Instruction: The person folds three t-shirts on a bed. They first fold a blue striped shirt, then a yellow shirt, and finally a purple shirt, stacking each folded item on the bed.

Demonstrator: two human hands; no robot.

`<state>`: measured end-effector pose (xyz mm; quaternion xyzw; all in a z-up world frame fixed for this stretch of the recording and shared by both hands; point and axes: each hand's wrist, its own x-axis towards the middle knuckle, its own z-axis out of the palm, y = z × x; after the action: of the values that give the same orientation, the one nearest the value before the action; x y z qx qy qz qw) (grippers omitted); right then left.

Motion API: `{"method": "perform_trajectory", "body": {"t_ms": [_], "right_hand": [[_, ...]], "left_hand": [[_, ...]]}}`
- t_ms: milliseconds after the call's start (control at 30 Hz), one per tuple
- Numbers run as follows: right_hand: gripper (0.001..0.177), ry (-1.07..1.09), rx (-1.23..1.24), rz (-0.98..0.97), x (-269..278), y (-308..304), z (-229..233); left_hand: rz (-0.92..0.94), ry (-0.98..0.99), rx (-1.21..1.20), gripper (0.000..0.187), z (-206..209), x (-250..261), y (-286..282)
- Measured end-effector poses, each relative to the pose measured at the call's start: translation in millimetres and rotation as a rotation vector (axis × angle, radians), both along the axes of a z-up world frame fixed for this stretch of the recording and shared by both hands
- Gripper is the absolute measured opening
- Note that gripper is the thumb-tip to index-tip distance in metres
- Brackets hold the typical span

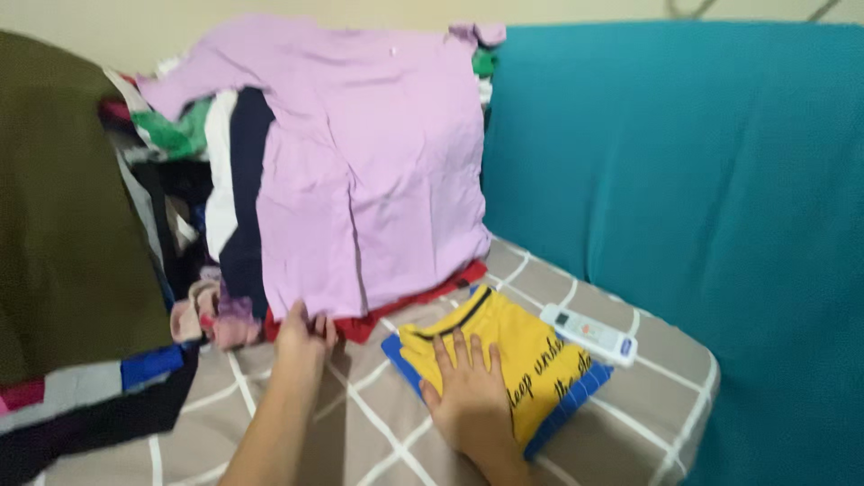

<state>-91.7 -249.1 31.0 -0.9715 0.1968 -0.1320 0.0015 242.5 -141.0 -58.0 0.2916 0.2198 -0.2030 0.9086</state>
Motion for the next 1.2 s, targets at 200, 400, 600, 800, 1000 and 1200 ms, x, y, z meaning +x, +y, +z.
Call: {"method": "perform_trajectory", "body": {"t_ms": [200, 400, 600, 800, 1000, 1200], "right_hand": [[0.073, -0.024, -0.015, -0.004, 8.3, 0.8, -0.2], [0.074, 0.041, 0.024, 0.012, 4.1, -2.0, -0.6], [0.085, 0.097, 0.072, 0.074, -6.7, 2.5, 22.1], [0.077, -0.01, 0.165, 0.335, -18.8, 56.1, 71.0], [0.076, -0.409, 0.145, 0.651, 11.7, 144.2, 165.5], [0.077, -0.676, 0.454, 1.11, 39.4, 256.5, 281.8]], "left_hand": [[0.152, -0.551, 0.466, 0.033, 22.5, -62.5, 43.0], [0.218, -0.742, 0.488, 0.027, 114.2, -132.4, 117.7], [0.165, -0.457, -0.279, 0.047, 225.9, -147.7, 207.6], [-0.014, -0.867, 1.403, 0.066, 265.6, -177.2, 311.9], [-0.015, -1.094, 0.912, 0.064, 354.1, -240.8, 354.5], [-0.339, -0.983, 0.931, 0.04, 454.6, -257.2, 391.3]]}}
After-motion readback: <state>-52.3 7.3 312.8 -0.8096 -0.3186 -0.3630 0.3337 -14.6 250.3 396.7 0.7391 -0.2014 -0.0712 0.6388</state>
